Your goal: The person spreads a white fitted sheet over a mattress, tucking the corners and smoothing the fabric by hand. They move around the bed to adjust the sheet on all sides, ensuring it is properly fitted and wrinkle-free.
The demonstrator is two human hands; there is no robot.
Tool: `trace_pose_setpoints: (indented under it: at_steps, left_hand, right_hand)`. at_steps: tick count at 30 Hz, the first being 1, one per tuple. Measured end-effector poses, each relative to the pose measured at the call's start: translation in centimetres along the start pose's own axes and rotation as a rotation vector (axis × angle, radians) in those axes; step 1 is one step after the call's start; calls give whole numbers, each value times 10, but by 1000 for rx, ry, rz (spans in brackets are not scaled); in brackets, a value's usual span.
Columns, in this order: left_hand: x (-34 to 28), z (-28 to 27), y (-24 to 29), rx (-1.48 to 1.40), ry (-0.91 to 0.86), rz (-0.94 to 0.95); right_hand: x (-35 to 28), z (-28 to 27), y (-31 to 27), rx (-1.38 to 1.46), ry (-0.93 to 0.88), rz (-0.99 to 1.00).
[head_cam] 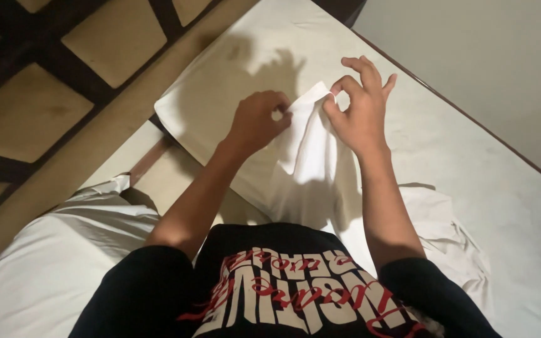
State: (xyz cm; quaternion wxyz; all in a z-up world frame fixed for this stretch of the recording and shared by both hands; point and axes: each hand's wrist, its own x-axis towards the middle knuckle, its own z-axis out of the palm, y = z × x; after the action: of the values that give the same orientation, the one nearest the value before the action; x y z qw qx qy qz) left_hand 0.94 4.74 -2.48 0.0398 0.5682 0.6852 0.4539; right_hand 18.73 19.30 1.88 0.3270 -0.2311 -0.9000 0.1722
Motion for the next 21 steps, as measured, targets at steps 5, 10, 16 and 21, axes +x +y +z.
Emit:
trace_pose_setpoints:
  at_steps: [5, 10, 16, 21]
  left_hand:
    - [12, -8, 13, -13, 90, -42]
    - [20, -25, 34, -129, 89, -91]
    - [24, -38, 24, -81, -47, -119]
    - [30, -55, 7, -154, -142, -104]
  right_hand:
    - [3, -12, -9, 71, -180, 123]
    - [-2, 2, -11, 97, -330, 132]
    - [9, 9, -39, 222, -360, 235]
    - [21, 42, -27, 139, -352, 27]
